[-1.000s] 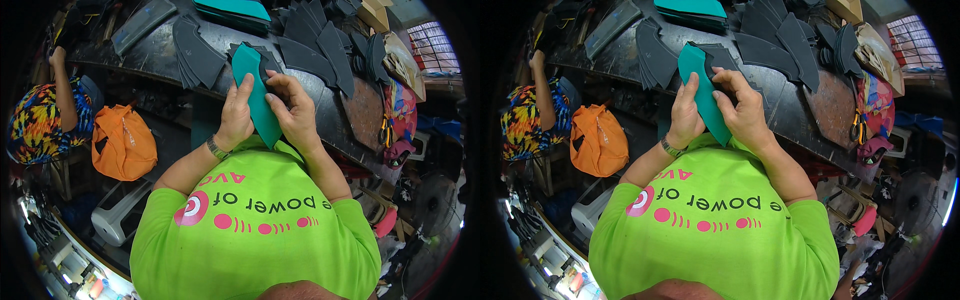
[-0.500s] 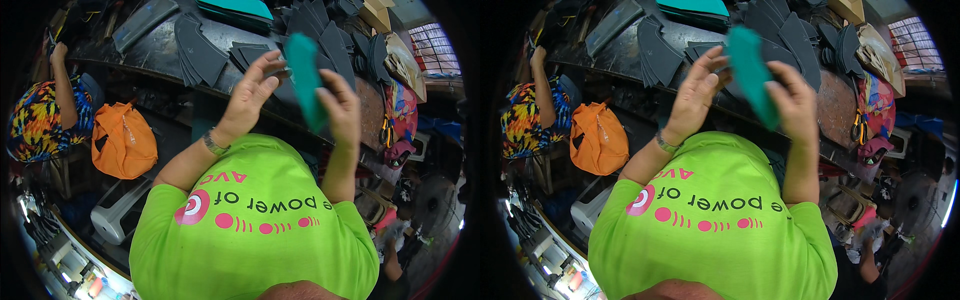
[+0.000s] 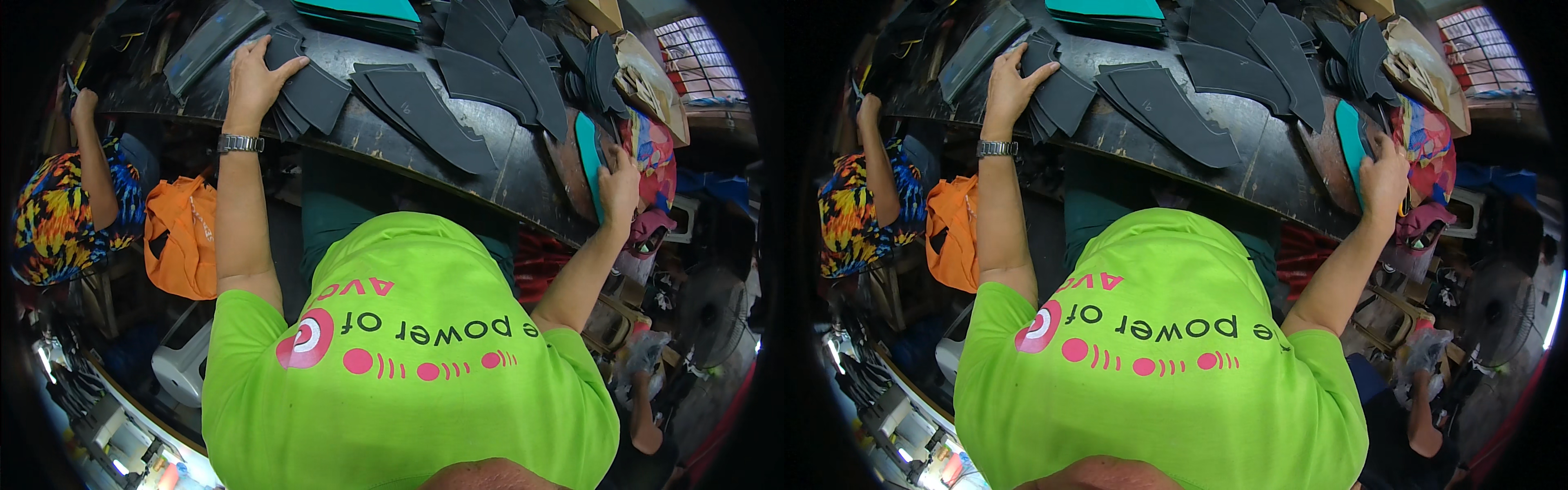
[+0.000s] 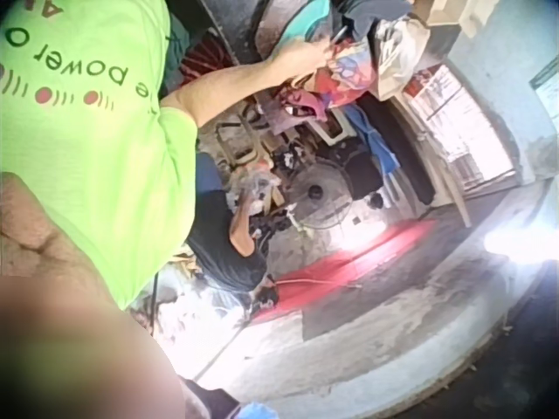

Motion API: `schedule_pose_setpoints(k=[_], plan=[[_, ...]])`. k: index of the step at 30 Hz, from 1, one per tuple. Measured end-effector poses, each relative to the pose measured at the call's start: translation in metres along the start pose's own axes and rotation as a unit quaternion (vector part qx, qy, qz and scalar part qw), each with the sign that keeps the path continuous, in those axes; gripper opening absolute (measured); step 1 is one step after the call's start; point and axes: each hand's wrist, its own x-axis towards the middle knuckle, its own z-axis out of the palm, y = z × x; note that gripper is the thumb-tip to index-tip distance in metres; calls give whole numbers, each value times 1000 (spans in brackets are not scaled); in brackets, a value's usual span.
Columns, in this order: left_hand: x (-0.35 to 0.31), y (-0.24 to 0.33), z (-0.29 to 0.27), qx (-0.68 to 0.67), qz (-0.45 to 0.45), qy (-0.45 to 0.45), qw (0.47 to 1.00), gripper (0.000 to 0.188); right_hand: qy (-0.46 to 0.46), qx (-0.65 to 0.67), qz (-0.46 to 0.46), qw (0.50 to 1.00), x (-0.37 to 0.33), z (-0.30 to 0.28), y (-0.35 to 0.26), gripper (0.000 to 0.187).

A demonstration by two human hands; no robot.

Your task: The person sorts and stacks black and green shoe insole pieces on a workbench. They pick up pieces, align them, and place them into neat piles, occasionally moving other items aside to reach the work area.

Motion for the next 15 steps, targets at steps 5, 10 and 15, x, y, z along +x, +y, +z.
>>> schedule_pose_setpoints(k=[5, 10, 15], plan=[[4, 7, -5, -78, -47, -29, 995, 77, -75, 457, -102, 881, -19, -21, -115, 37], [10, -7, 4, -413, -117, 26, 903, 55, -98, 341, -250, 901, -49, -18, -202, 60], [16, -58, -10, -590, -181, 46, 786, 38, -136, 283, -218, 924, -50, -9, -214, 68]])
